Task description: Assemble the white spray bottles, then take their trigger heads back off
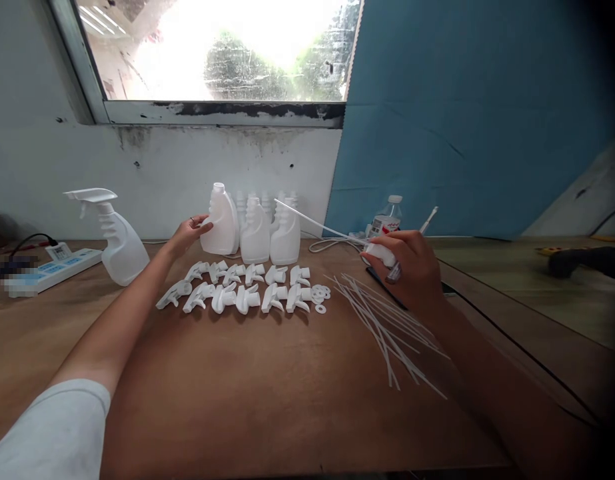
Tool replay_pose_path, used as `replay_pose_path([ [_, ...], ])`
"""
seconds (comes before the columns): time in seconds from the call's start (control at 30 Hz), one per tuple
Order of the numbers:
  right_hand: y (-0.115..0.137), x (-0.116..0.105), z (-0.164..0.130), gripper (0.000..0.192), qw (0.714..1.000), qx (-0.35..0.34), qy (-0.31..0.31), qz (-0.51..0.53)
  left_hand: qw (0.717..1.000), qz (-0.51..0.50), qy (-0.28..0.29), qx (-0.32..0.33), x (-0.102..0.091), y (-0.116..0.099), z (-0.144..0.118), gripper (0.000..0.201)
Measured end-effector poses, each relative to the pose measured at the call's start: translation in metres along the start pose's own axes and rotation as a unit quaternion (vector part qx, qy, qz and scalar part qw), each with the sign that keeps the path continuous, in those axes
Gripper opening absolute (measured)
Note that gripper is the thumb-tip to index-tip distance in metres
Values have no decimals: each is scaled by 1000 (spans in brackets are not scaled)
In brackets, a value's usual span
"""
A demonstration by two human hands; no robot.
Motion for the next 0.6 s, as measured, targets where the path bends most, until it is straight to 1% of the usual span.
replay_pose_path([
  [0.13, -3, 3, -3, 19, 1000, 7, 23, -10, 1000, -6, 15, -9, 1, 15, -3, 84],
  [0.27, -3, 4, -3, 19, 1000, 0, 21, -4, 999, -20, 26, -30, -3, 29, -7, 79],
  [0.37, -3, 6, -4, 19, 999, 18, 34, 2, 998, -29, 23, -43, -1, 37, -10, 75],
  [0.47, -4, 8, -6, 22, 998, 33, 51, 25, 998, -34, 30, -53, 6, 40, -11, 71],
  [0.6, -3, 9, -9, 23, 997, 29, 47, 54, 997, -29, 35, -54, 17, 39, -13, 67],
])
Point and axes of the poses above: each hand's wrist, its own z-axis towards the middle knuckle, its own x-axis out of the palm, y = z × x, the point moved 3 cm from there along z, towards the middle knuckle, and after that the axes turned 11 degrees about z, right-handed, at the moved point
